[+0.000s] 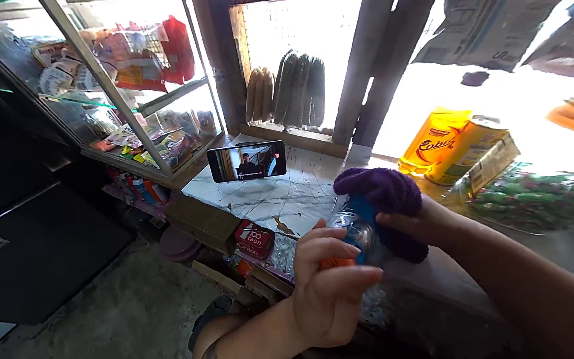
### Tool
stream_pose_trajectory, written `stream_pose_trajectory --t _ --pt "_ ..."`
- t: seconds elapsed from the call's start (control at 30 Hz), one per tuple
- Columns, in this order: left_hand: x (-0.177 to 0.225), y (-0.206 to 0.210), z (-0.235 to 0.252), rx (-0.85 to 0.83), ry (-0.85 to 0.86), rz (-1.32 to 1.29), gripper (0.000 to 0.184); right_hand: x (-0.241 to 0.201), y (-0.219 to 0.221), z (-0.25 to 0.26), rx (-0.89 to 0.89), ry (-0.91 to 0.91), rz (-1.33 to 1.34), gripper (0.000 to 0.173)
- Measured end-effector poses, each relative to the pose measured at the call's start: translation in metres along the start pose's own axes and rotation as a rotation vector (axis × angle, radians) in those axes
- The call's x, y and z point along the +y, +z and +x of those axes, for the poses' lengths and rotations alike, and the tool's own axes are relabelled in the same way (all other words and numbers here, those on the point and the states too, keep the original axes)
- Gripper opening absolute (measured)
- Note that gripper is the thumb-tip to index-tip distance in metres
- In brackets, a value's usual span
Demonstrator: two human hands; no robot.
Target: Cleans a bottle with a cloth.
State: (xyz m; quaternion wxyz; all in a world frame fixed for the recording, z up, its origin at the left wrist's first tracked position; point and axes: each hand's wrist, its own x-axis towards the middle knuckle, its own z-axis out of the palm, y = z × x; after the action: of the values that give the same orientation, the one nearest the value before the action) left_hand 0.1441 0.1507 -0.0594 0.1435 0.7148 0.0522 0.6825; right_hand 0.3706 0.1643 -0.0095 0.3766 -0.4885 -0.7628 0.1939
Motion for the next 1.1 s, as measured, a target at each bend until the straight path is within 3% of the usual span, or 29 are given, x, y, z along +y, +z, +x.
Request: stream_pose_trajectory --t 0.1,0.23,0.3,0.5,0.83,1.1 --pt "-0.001 -0.007 0.002 0.017 -0.146 0.021 0.034 -0.004 0.005 -0.004 -0.030 -0.271 -0.051 0.065" --pt "-0.009 -0.013 0.006 0.054 -0.223 -0.021 0.050 -0.007 0.008 -0.001 -0.020 -0.388 -0.115 0.064" --pt "-0.011 -0.014 0.008 0.061 -0.229 -0.042 0.054 -0.006 0.009 0.000 0.008 -0.344 -0.150 0.059" --pt "-0.014 -0.016 0.010 0.072 -0.242 -0.068 0.058 -0.004 0.004 0.008 -0.055 0.047 -0.134 0.058" --pt "-0.015 -0.013 0.009 0.126 -0.224 -0.174 0.046 -0.011 0.002 0.009 -0.082 0.068 -0.120 0.059" --pt "-0.015 -0.013 0.009 0.124 -0.235 -0.203 0.046 -0.009 0.003 0.009 -0.066 0.024 -0.116 0.054"
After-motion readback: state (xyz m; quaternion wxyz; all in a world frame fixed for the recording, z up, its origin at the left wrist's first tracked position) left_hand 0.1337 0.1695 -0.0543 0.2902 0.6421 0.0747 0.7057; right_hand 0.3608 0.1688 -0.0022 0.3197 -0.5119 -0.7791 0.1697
